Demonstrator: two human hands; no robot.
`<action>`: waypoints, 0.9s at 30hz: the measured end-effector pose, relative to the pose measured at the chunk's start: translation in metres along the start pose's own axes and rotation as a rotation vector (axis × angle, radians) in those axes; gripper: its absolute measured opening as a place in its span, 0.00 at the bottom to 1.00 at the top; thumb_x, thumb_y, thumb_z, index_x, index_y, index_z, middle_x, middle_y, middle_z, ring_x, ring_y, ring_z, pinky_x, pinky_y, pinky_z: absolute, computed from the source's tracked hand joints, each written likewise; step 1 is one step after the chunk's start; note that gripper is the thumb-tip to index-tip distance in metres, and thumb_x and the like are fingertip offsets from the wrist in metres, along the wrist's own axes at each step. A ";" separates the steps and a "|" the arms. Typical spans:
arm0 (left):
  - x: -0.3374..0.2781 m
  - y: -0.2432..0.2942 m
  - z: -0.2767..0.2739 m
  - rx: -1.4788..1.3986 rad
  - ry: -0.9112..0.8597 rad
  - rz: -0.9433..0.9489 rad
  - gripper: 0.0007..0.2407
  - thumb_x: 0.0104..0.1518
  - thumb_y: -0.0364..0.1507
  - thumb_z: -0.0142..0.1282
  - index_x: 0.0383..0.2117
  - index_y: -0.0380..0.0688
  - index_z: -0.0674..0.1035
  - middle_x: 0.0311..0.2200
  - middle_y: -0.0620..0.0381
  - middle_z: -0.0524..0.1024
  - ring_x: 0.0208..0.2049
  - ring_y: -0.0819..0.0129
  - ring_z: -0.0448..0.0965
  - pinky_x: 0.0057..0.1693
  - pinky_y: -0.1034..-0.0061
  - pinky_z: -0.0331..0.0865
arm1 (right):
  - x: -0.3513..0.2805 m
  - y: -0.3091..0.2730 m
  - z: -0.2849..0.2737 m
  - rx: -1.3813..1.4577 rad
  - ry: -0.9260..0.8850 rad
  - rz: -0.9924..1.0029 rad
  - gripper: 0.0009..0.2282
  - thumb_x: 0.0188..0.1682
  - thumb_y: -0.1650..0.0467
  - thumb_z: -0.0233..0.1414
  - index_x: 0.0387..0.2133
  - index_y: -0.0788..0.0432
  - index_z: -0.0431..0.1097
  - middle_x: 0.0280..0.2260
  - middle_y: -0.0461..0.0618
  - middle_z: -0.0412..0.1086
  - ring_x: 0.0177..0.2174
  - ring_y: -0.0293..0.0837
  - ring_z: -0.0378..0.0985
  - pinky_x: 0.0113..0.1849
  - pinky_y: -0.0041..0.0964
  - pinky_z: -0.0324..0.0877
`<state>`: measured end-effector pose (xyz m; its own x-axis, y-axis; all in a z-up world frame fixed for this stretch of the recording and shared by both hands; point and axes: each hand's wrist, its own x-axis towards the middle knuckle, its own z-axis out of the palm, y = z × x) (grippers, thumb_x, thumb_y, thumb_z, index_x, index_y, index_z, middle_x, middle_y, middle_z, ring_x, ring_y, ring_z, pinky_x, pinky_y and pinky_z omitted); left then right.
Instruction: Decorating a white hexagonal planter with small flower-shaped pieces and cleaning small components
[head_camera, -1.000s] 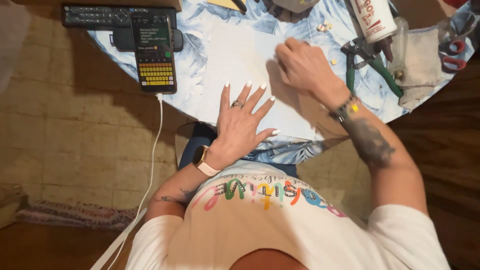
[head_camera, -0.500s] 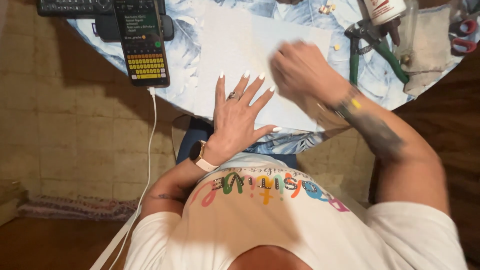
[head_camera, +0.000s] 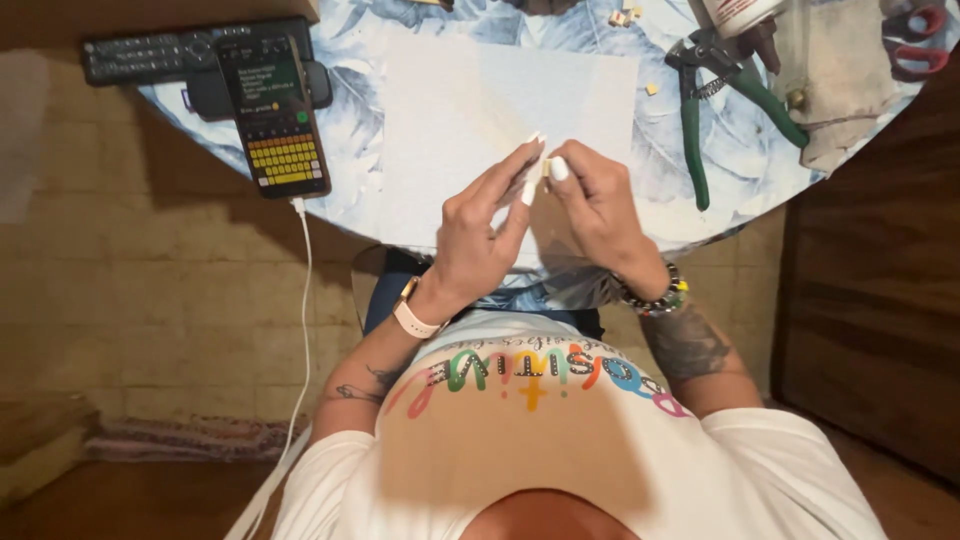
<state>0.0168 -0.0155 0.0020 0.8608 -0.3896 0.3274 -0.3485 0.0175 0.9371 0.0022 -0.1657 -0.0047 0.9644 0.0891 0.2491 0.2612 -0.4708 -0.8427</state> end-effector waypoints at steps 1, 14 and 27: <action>0.000 -0.001 0.000 0.005 -0.011 0.003 0.16 0.50 0.18 0.41 0.47 0.37 0.66 0.44 0.46 0.68 0.46 0.55 0.68 0.49 0.75 0.68 | 0.002 -0.002 0.002 0.004 0.012 0.001 0.11 0.49 0.68 0.36 0.23 0.61 0.62 0.17 0.49 0.58 0.20 0.43 0.63 0.26 0.35 0.61; 0.002 0.000 0.006 -0.103 0.030 -0.072 0.12 0.54 0.22 0.39 0.44 0.35 0.68 0.40 0.40 0.70 0.42 0.56 0.71 0.44 0.72 0.71 | 0.003 -0.007 0.004 0.044 0.081 -0.022 0.11 0.50 0.69 0.36 0.23 0.62 0.62 0.16 0.54 0.60 0.19 0.48 0.65 0.26 0.38 0.63; 0.000 0.000 0.007 -0.129 0.026 -0.090 0.12 0.54 0.22 0.39 0.43 0.34 0.69 0.38 0.40 0.71 0.40 0.58 0.72 0.44 0.73 0.71 | -0.001 -0.008 0.003 0.097 0.073 0.019 0.13 0.50 0.70 0.34 0.23 0.62 0.63 0.12 0.47 0.55 0.18 0.40 0.59 0.25 0.35 0.62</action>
<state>0.0142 -0.0225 0.0012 0.8963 -0.3707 0.2433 -0.2210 0.1022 0.9699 -0.0009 -0.1592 0.0003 0.9645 0.0149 0.2638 0.2491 -0.3843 -0.8890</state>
